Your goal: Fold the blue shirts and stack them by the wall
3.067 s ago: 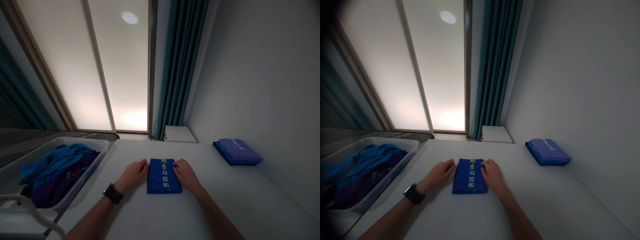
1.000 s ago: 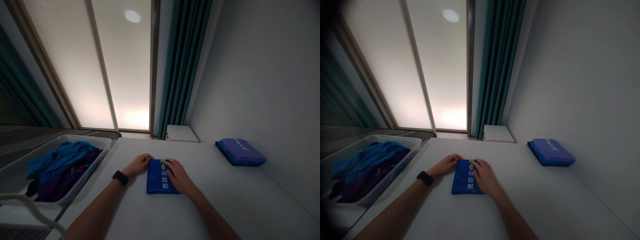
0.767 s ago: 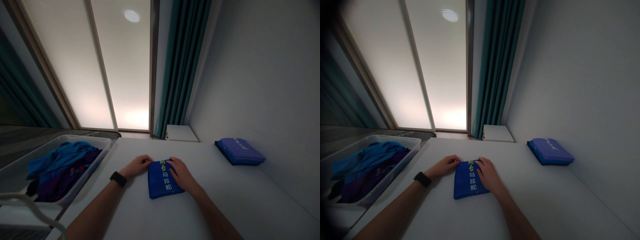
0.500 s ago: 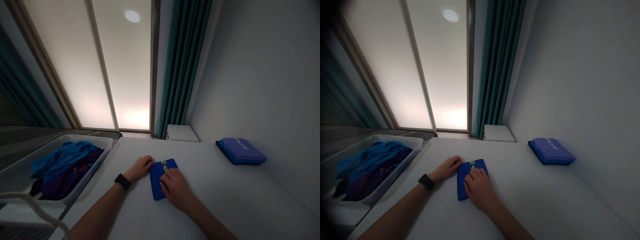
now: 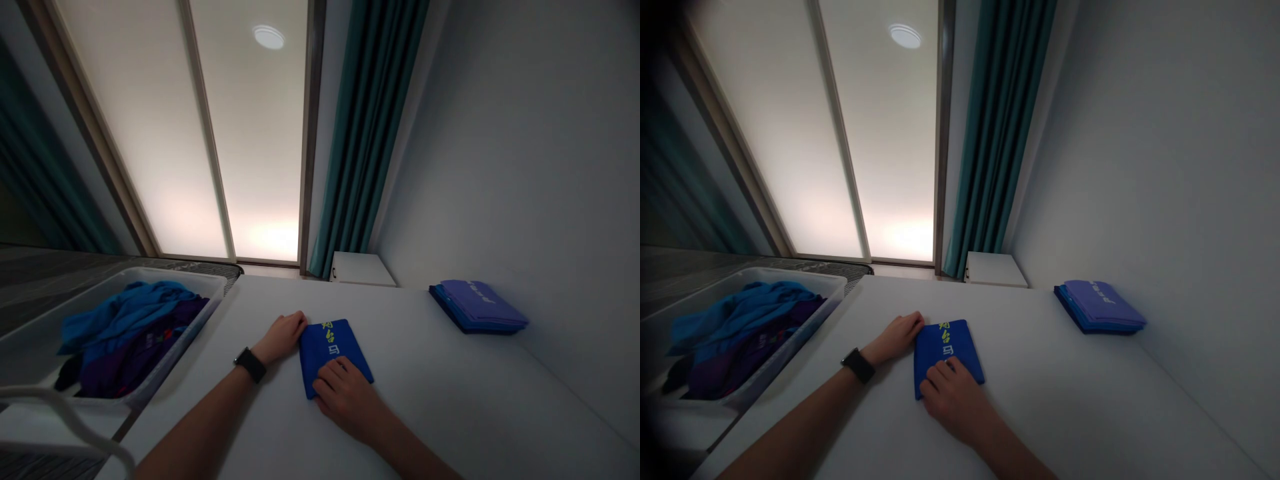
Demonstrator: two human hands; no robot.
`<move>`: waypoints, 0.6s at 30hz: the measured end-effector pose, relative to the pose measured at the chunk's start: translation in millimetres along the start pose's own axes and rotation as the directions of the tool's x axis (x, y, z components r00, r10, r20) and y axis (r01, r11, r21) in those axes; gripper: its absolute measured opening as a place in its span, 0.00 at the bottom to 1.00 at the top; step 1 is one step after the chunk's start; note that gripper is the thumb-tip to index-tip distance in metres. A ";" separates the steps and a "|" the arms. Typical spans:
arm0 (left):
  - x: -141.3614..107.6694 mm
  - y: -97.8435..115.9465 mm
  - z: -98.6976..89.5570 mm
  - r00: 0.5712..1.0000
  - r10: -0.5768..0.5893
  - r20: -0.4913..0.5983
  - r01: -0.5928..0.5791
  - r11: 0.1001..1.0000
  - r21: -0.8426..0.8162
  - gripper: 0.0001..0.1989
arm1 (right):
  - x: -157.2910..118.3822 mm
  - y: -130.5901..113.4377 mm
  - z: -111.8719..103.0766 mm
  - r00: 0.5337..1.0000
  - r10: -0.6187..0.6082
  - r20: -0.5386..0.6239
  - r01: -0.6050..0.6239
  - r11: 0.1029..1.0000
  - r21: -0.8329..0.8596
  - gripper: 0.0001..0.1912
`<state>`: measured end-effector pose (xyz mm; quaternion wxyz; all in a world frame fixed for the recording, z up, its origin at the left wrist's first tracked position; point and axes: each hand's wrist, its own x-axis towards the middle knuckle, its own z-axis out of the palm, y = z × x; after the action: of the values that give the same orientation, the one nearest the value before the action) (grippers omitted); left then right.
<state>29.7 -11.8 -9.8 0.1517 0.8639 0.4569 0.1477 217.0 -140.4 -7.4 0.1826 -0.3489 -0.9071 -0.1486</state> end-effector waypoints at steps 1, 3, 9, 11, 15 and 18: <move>0.3 0.4 -0.1 1.000 -0.005 0.008 0.005 1.000 0.007 0.12 | -0.4 -0.4 1.9 1.000 -0.005 -0.014 0.005 1.000 0.000 0.04; 0.8 2.2 -0.7 1.000 -0.016 0.019 0.016 1.000 0.018 0.12 | -1.1 -0.7 5.1 0.999 -0.023 -0.030 0.024 1.000 0.005 0.07; 1.2 9.0 -5.7 0.999 -0.043 0.014 0.043 0.999 0.000 0.12 | -0.8 -1.0 7.0 0.998 -0.059 -0.021 0.060 0.996 0.065 0.09; 0.9 8.5 -8.2 0.999 -0.046 0.012 0.047 0.999 -0.015 0.12 | -0.3 0.0 2.7 1.000 -0.024 -0.015 0.026 0.985 0.168 0.08; -0.5 1.8 -14.5 0.999 -0.044 -0.009 0.043 0.996 -0.084 0.12 | 2.6 16.3 -13.2 0.985 0.173 -0.003 -0.155 0.892 0.424 0.10; -4.8 3.8 -21.1 0.992 -0.046 -0.113 0.037 0.996 -0.081 0.13 | 6.9 41.8 -21.1 0.939 0.342 0.030 -0.322 0.845 0.426 0.15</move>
<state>21.6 -15.2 10.4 0.1622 0.8375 0.4768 0.2119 245.8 -115.0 20.3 0.2985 -0.4486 -0.8388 0.0780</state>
